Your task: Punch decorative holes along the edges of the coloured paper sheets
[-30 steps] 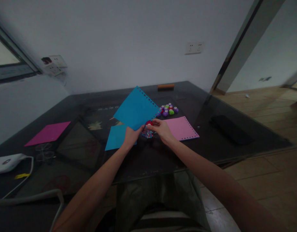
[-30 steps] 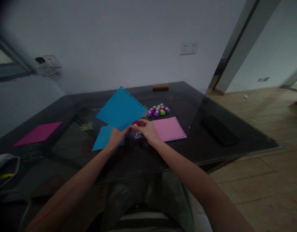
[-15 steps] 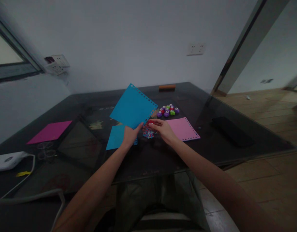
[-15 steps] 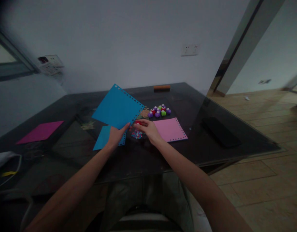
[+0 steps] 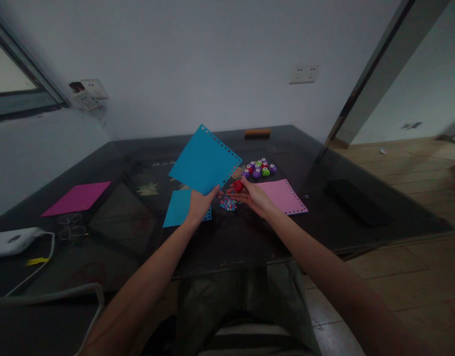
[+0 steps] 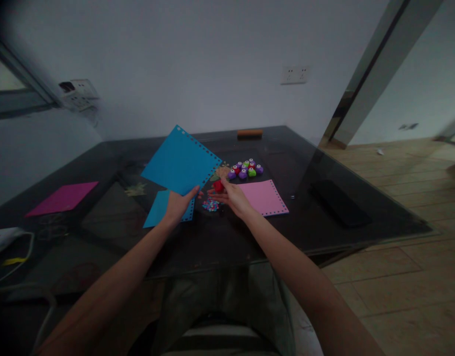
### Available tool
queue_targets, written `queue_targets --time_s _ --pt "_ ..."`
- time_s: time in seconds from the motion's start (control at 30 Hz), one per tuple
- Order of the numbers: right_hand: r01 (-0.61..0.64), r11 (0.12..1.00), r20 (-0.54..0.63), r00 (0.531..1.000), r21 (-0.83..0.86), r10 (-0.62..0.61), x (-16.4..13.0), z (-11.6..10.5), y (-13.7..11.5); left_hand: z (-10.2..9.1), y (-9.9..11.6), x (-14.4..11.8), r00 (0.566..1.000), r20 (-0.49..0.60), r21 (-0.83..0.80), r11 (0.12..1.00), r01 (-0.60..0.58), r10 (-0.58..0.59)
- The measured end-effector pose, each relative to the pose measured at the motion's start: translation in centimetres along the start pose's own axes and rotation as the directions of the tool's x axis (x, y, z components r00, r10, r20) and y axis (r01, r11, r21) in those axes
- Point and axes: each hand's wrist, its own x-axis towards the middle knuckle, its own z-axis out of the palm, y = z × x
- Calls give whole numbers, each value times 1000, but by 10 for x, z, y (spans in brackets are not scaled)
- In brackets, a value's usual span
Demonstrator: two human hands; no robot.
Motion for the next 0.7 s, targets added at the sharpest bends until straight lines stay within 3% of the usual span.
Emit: queue_targets --time_s 0.17,0.4,0.7 --pt "2 999 -20 1000 -38 -3 -1 2 0 0 2 -1 1000 2 -26 1000 1 -1" --pt "7 999 60 998 -32 -5 -2 5 1 1 3 -1 1000 3 2 1000 6 -6" --pt "43 990 -72 996 -134 -53 -2 2 -2 0 2 -1 1000 12 0 1000 -4 3"
